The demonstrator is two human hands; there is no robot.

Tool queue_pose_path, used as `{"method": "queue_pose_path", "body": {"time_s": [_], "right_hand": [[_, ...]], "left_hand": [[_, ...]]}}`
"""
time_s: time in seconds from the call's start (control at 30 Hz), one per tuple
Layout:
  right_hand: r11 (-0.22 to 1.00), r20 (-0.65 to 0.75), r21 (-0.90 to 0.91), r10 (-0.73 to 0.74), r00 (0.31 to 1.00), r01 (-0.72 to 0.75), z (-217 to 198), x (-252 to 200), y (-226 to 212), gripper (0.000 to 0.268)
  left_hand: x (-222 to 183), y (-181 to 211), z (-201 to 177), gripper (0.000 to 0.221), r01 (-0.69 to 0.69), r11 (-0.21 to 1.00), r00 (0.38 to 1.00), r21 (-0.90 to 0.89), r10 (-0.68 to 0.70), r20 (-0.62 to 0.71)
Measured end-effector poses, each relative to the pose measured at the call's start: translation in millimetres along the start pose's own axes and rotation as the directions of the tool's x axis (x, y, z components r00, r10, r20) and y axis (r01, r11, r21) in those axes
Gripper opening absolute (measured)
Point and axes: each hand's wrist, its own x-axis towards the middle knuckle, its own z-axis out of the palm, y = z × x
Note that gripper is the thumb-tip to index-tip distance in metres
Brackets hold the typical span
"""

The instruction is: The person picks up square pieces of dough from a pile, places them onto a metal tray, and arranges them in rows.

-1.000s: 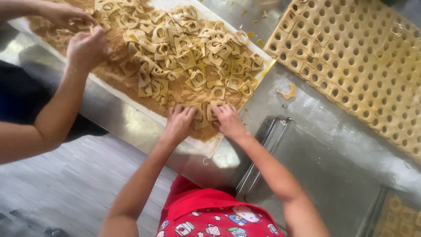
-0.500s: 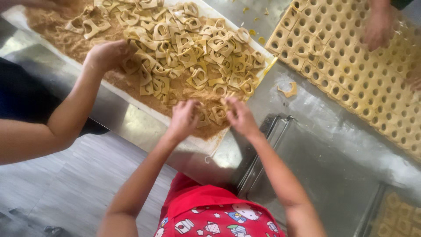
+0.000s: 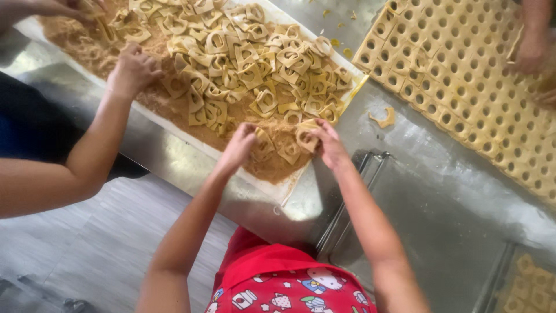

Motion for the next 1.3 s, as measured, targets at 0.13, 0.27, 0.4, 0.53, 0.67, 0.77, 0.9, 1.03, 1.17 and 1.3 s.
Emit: {"method": "queue_pose_path", "body": {"time_s": [0.13,0.27,0.4,0.53,0.67,0.77,0.9,1.03,1.17,1.3], "right_hand": [[0.761,0.002,-0.563,-0.389,0.921,0.323,14,-36,-4,0.040],[0.042,0.526,-0.780,-0.498,0.690,0.625,32,-52,29,0.034],[-0.401,0.682,-0.731,-0.448,0.577,0.552,39,-57,47,0.060],[-0.177,0.610,-0.768,-0.496,0.618,0.615,33,-46,48,0.060],[0.667,0.173,-0.627,-0.384,0.907,0.402,19,-22,36,0.050],[0.924,0.091,-0.096,-0.363,0.927,0.371,-3,-24,18,0.050],[0.921,0.041,0.208,-0.346,0.937,0.330,-44,-60,-22,0.051],[0.866,-0.049,0.225,-0.448,0.893,0.447,-121,-129,-44,0.050],[0.850,-0.256,-0.016,-0.513,0.819,0.527,-209,-195,-42,0.047],[0.857,-0.393,-0.309,-0.510,0.765,0.412,-273,-215,-29,0.048]], "left_hand": [[-15,26,-14,0.044,0.066,0.992,0.992,0.107,-0.054,-0.113],[-33,5,10,0.040,-0.265,0.683,0.949,0.681,0.309,0.059],[-41,-18,25,0.052,-0.427,0.286,0.782,0.858,0.593,0.191],[-42,-24,36,0.051,-0.357,0.230,0.824,0.905,0.533,0.190],[-24,-14,24,0.057,-0.361,0.656,0.871,0.662,0.491,-0.012],[-8,1,4,0.056,-0.176,0.961,0.962,0.214,0.214,-0.171],[12,39,4,0.052,-0.148,0.979,0.983,-0.140,0.129,-0.132],[2,78,63,0.051,-0.179,0.974,0.981,-0.138,0.188,0.053],[-8,93,162,0.051,-0.174,0.984,0.936,-0.025,0.173,0.307],[-3,74,266,0.049,-0.166,0.982,0.848,-0.089,0.189,0.496]]}}
